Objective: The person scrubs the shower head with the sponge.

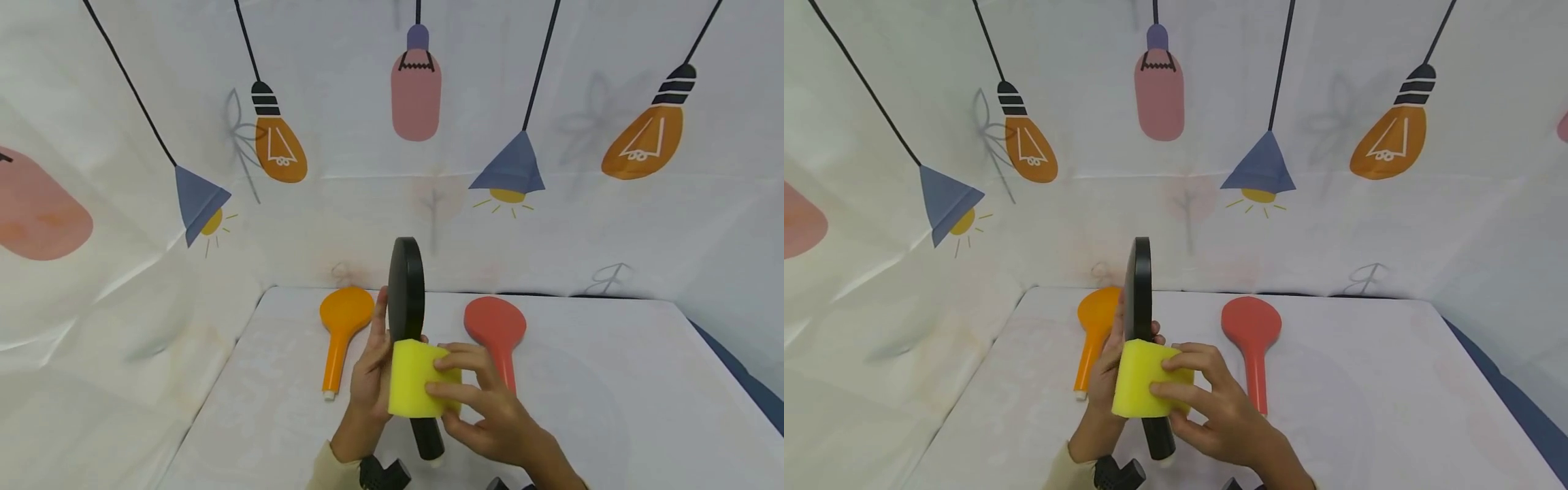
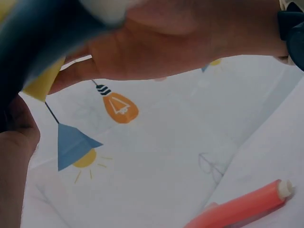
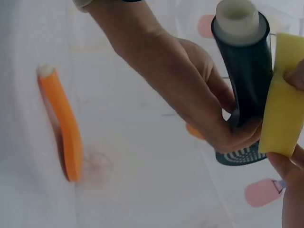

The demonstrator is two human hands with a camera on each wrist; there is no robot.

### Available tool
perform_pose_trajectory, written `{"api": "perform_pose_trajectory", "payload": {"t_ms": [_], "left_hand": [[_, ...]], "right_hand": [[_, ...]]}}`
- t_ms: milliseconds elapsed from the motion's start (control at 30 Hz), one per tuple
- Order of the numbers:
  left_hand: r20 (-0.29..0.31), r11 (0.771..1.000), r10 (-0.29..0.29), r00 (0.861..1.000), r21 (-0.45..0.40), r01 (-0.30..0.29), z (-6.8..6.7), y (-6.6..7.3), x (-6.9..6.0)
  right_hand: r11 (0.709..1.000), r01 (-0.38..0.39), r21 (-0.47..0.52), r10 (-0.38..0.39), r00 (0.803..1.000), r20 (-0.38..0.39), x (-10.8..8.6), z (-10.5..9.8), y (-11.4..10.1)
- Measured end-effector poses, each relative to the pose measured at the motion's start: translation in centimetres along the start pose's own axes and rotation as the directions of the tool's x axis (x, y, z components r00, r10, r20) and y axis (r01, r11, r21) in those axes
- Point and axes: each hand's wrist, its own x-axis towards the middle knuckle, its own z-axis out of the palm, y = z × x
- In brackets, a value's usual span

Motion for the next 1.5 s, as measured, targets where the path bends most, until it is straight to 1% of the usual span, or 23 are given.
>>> {"api": "perform_pose_trajectory", "payload": {"t_ms": [100, 233, 333, 400, 467, 533, 600, 667, 733, 800, 867, 900, 967, 1000, 1067, 1133, 1167, 1200, 1267, 1300, 1367, 1433, 1500], "left_hand": [[-0.010, 1.000, -0.007, 1.000, 0.016, 0.007, 0.1, -0.2, -0.1], [-0.016, 0.999, -0.041, 0.999, 0.020, 0.041, -0.1, -0.6, -0.2], [0.033, 0.998, -0.066, 0.997, -0.003, 0.067, -0.4, -0.8, -0.3], [0.098, 0.996, -0.083, 0.992, 0.016, 0.082, -0.7, -0.8, -0.3], [0.138, 0.991, -0.117, 0.983, 0.074, 0.108, -1.0, -0.6, -0.4], [0.152, 0.979, -0.163, 0.975, 0.144, 0.141, -1.1, -0.2, -0.4], [0.153, 0.961, -0.218, 0.964, 0.208, 0.185, -1.0, 0.3, -0.4], [0.134, 0.944, -0.278, 0.951, 0.221, 0.244, -0.9, 0.8, -0.5], [0.117, 0.927, -0.333, 0.936, 0.221, 0.302, -1.1, 1.2, -0.6], [0.091, 0.902, -0.376, 0.922, 0.264, 0.341, -1.6, 1.4, -0.7], [0.045, 0.873, -0.402, 0.914, 0.318, 0.369, -2.3, 1.5, -1.0], [0.027, 0.860, -0.403, 0.915, 0.354, 0.368, -2.6, 1.5, -1.2], [-0.004, 0.849, -0.385, 0.923, 0.391, 0.355, -3.0, 1.6, -1.4], [-0.016, 0.853, -0.373, 0.928, 0.388, 0.350, -3.1, 1.7, -1.5], [-0.027, 0.873, -0.346, 0.938, 0.358, 0.333, -3.2, 1.8, -1.6], [-0.020, 0.895, -0.324, 0.946, 0.316, 0.314, -3.2, 1.9, -1.7], [-0.005, 0.907, -0.311, 0.950, 0.298, 0.298, -3.2, 1.9, -1.6], [0.009, 0.918, -0.297, 0.955, 0.277, 0.283, -3.2, 1.9, -1.5], [0.030, 0.932, -0.275, 0.961, 0.253, 0.259, -3.0, 1.9, -1.2], [0.030, 0.937, -0.261, 0.965, 0.247, 0.246, -2.9, 2.0, -1.1], [0.009, 0.945, -0.224, 0.974, 0.246, 0.215, -2.7, 2.1, -0.8], [-0.040, 0.939, -0.202, 0.979, 0.276, 0.205, -2.4, 2.2, -0.5], [-0.092, 0.925, -0.185, 0.978, 0.320, 0.205, -2.2, 2.4, -0.5]], "right_hand": [[0.998, 0.059, -0.019, -0.060, 0.997, -0.041, 0.4, 0.0, 0.1], [0.989, 0.110, -0.097, -0.118, 0.990, -0.080, 0.9, 0.0, 0.0], [0.984, 0.126, -0.122, -0.137, 0.987, -0.087, 1.2, 0.0, -0.1], [0.986, 0.128, -0.110, -0.136, 0.988, -0.071, 1.3, 0.0, -0.3], [0.989, 0.122, -0.089, -0.126, 0.991, -0.049, 1.3, 0.0, -0.4], [0.992, 0.105, -0.067, -0.107, 0.994, -0.026, 1.3, -0.1, -0.5], [0.995, 0.087, -0.054, -0.088, 0.996, -0.012, 1.3, -0.2, -0.6], [0.997, 0.069, -0.046, -0.069, 0.998, -0.002, 1.2, -0.4, -0.6], [0.997, 0.061, -0.042, -0.061, 0.998, 0.005, 1.1, -0.4, -0.6], [0.998, 0.046, -0.043, -0.046, 0.999, 0.007, 1.0, -0.4, -0.7], [0.999, 0.016, -0.049, -0.015, 1.000, 0.019, 0.8, -0.4, -0.8], [0.999, 0.000, -0.050, 0.001, 1.000, 0.027, 0.7, -0.5, -0.9], [0.998, -0.031, -0.051, 0.034, 0.998, 0.048, 0.6, -0.5, -1.0], [0.998, -0.040, -0.048, 0.043, 0.997, 0.060, 0.6, -0.6, -1.0], [0.997, -0.057, -0.044, 0.060, 0.994, 0.089, 0.6, -0.7, -1.1], [0.998, -0.064, -0.030, 0.067, 0.990, 0.125, 0.5, -0.9, -1.1], [0.997, -0.070, -0.028, 0.073, 0.986, 0.150, 0.4, -1.1, -1.2], [0.996, -0.082, -0.024, 0.085, 0.980, 0.182, 0.4, -1.3, -1.2], [0.994, -0.106, -0.019, 0.108, 0.961, 0.256, 0.3, -1.9, -1.4], [0.993, -0.114, -0.014, 0.113, 0.949, 0.296, 0.3, -2.2, -1.5], [0.991, -0.131, -0.004, 0.123, 0.921, 0.370, 0.4, -2.9, -1.7], [0.991, -0.132, 0.028, 0.108, 0.902, 0.418, 0.4, -3.5, -1.8], [0.990, -0.125, 0.061, 0.085, 0.892, 0.445, 0.5, -4.0, -1.8]]}}
